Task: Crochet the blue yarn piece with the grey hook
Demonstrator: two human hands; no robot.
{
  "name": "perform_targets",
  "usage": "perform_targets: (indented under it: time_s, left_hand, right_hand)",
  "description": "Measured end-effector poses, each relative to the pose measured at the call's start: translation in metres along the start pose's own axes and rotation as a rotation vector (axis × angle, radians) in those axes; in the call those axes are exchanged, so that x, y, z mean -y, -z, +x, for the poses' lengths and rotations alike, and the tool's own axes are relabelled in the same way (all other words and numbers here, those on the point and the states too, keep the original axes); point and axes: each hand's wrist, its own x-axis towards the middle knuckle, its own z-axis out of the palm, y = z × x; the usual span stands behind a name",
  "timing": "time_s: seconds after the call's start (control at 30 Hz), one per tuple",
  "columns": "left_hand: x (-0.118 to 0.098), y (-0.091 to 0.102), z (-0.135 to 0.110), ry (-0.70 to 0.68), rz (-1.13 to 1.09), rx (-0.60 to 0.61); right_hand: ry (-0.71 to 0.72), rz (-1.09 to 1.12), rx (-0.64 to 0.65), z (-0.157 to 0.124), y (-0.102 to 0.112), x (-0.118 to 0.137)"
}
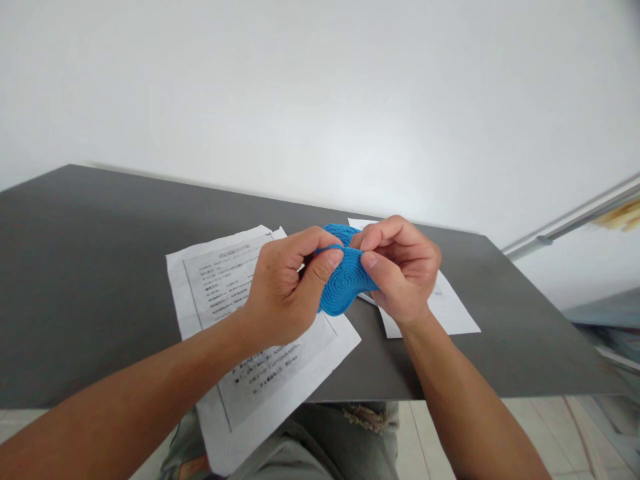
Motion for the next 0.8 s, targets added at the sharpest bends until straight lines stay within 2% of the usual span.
perform_targets:
  time_s: [0.8]
  left_hand:
    - [0.0002, 0.0001, 0.0017, -0.066, 0.038, 0.022]
  right_hand:
    - [0.031, 0.03, 0.009, 0.0013, -0.002, 0.0039]
